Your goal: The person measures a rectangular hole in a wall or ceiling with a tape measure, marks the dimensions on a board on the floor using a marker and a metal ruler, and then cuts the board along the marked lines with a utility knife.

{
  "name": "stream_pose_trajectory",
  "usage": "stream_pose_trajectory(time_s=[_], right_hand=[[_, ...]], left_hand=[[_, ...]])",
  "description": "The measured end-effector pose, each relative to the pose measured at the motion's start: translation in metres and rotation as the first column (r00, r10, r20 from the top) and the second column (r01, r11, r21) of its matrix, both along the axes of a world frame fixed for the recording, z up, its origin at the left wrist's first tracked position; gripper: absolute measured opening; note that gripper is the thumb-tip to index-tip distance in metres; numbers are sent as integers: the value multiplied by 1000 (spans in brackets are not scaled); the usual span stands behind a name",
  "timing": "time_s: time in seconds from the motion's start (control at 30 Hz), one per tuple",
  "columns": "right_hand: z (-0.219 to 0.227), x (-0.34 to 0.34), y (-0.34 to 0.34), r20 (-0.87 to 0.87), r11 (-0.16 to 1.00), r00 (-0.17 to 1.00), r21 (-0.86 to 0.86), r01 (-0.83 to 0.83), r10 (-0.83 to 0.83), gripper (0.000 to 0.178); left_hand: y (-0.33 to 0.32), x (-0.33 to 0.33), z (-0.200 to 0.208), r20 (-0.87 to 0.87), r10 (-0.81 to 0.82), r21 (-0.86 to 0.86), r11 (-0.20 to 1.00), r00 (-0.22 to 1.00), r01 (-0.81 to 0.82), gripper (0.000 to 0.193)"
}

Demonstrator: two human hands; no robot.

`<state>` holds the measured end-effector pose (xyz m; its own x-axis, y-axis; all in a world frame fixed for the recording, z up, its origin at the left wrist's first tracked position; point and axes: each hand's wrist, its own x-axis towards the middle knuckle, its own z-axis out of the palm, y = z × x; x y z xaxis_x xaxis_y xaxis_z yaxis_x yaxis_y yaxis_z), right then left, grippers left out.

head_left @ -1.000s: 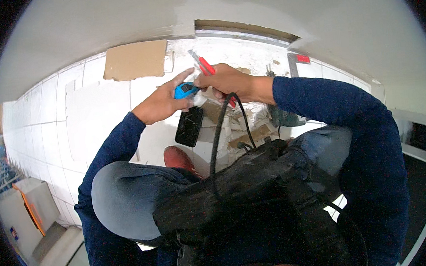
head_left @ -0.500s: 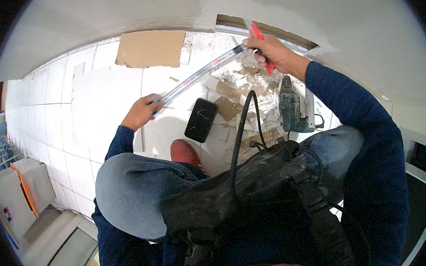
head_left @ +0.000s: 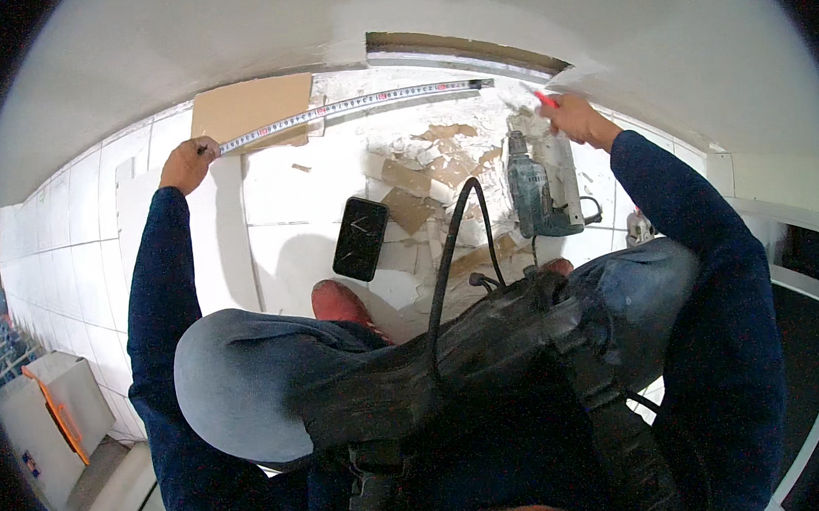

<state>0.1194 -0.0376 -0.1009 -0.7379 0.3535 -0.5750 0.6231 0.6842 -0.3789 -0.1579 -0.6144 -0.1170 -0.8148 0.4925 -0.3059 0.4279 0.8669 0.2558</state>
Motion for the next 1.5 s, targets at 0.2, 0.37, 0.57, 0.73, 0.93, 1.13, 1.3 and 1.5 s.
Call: stream_pose_trajectory(time_s=[0.2, 0.37, 0.57, 0.73, 0.93, 1.13, 1.3, 1.5], right_hand=[[-22, 39, 36, 162, 804, 838, 236, -546, 521, 37], [-29, 39, 27, 301, 832, 811, 87, -548, 502, 38], [-17, 68, 18, 167, 844, 849, 123, -523, 502, 35], [3, 108, 22, 173, 868, 869, 109, -485, 464, 37], [-2, 131, 31, 199, 917, 908, 86, -391, 368, 37], [0, 120, 26, 201, 913, 903, 74, -401, 381, 35], [-15, 127, 38, 196, 879, 876, 104, -466, 441, 32], [-14, 120, 34, 186, 877, 878, 120, -466, 441, 30]], left_hand=[[43, -1, -10, -90, -34, 1, 999, 995, 34, 16], [90, -19, 1, -134, -1, -44, 999, 991, -5, 22], [144, -40, -18, -329, -155, 67, 980, 932, 187, 27], [182, -49, -40, -304, -207, 43, 972, 930, 230, 28], [212, -37, -30, -186, -207, -109, 976, 960, 189, 33], [208, -46, -53, -259, -153, -50, 988, 954, 145, 34], [198, -70, -72, -245, -209, 18, 975, 947, 219, 33], [192, -61, -57, -170, -45, -151, 988, 984, 19, 40]])
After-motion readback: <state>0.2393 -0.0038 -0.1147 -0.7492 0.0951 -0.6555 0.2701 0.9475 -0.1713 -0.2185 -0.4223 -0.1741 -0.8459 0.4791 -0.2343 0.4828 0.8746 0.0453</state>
